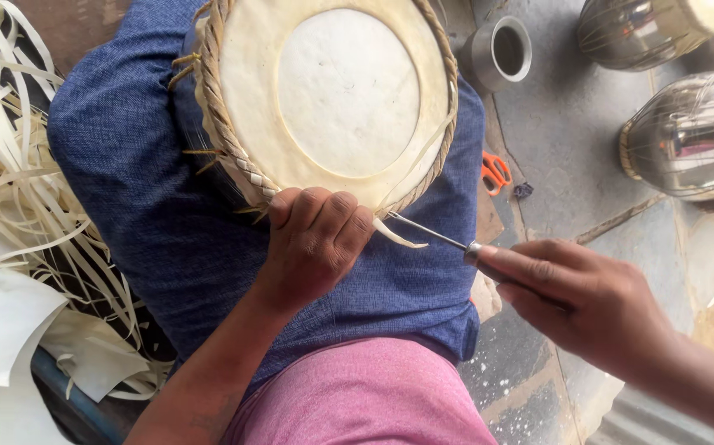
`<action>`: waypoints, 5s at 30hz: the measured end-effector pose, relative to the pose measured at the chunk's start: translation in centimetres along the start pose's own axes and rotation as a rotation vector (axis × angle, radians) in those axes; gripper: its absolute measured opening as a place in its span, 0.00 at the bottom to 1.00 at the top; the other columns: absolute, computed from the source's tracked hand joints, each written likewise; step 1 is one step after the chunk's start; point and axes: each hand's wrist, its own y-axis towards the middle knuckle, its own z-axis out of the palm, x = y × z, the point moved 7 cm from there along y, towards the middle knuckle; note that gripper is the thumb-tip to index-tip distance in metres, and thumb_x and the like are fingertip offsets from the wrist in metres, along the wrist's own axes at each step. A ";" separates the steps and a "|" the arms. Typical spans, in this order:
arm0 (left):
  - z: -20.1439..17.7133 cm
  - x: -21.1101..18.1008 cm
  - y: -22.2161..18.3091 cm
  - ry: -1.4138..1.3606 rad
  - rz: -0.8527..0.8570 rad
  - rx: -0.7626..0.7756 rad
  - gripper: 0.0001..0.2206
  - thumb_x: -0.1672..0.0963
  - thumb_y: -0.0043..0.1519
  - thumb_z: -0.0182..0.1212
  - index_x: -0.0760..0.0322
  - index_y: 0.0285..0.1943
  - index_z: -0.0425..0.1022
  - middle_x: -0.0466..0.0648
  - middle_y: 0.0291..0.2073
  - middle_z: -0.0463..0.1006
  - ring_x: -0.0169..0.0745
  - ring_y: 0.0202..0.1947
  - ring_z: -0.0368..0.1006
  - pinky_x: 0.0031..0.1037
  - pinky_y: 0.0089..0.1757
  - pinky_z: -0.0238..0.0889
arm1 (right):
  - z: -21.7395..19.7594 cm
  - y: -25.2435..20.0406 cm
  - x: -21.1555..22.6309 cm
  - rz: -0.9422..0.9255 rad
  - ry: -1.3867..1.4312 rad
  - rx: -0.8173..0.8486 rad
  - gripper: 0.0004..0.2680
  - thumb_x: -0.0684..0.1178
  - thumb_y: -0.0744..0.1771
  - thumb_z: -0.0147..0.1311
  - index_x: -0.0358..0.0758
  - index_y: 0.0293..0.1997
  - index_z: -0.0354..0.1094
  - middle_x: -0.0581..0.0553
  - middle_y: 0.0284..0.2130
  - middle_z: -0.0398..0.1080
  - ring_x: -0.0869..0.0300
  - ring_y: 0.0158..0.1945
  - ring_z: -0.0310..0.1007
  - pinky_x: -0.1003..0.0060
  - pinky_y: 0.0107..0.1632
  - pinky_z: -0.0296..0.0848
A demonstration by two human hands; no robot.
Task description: The person uses a tool to thread white strips through the braided edge of a drumhead and tighten them around the body of the instrument.
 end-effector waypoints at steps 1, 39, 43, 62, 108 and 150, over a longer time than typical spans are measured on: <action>-0.1 0.1 0.0 -0.008 -0.002 -0.007 0.06 0.57 0.62 0.68 0.54 0.44 0.77 0.39 0.42 0.72 0.37 0.45 0.68 0.35 0.51 0.54 | 0.3 0.0 -0.9 0.097 0.098 0.001 0.15 0.47 0.63 0.61 0.52 0.55 0.75 0.53 0.34 0.80 0.64 0.31 0.77 0.66 0.30 0.78; -0.6 1.0 5.6 -0.142 -0.161 0.168 0.12 0.56 0.52 0.71 0.59 0.41 0.75 0.46 0.37 0.75 0.49 0.42 0.70 0.41 0.48 0.58 | 21.8 1.7 -1.2 0.160 1.956 0.177 0.26 0.63 0.69 0.49 0.39 0.73 0.53 0.42 0.24 0.68 0.66 0.15 0.61 0.73 0.19 0.61; 0.4 2.2 7.7 -0.175 -0.274 0.245 0.15 0.55 0.55 0.71 0.64 0.49 0.78 0.50 0.34 0.76 0.49 0.35 0.73 0.41 0.41 0.61 | 22.2 2.8 -1.0 0.067 1.805 0.245 0.24 0.63 0.69 0.45 0.41 0.71 0.52 0.39 0.31 0.73 0.58 0.27 0.73 0.67 0.32 0.71; 1.2 -1.1 8.5 -0.106 0.090 0.178 0.04 0.59 0.59 0.65 0.61 0.41 0.79 0.43 0.35 0.76 0.42 0.35 0.72 0.34 0.39 0.64 | 14.7 5.1 -5.9 0.094 1.536 -0.043 0.10 0.48 0.67 0.56 0.30 0.42 0.78 0.49 0.30 0.71 0.65 0.35 0.69 0.69 0.38 0.69; -0.3 2.2 6.0 -0.173 -0.487 0.055 0.06 0.60 0.59 0.65 0.67 0.32 0.73 0.50 0.41 0.75 0.46 0.44 0.73 0.38 0.49 0.64 | 20.8 3.2 -0.8 0.155 1.678 0.076 0.20 0.54 0.69 0.47 0.38 0.69 0.56 0.46 0.27 0.63 0.65 0.21 0.63 0.72 0.23 0.63; 0.9 -1.6 3.9 -0.005 -0.278 0.336 0.04 0.53 0.60 0.66 0.51 0.39 0.79 0.39 0.33 0.74 0.40 0.42 0.68 0.39 0.53 0.49 | 31.5 -13.6 -42.2 1.077 0.195 -0.290 0.24 0.50 0.64 0.62 0.47 0.69 0.62 0.30 0.57 0.64 0.37 0.61 0.65 0.48 0.62 0.65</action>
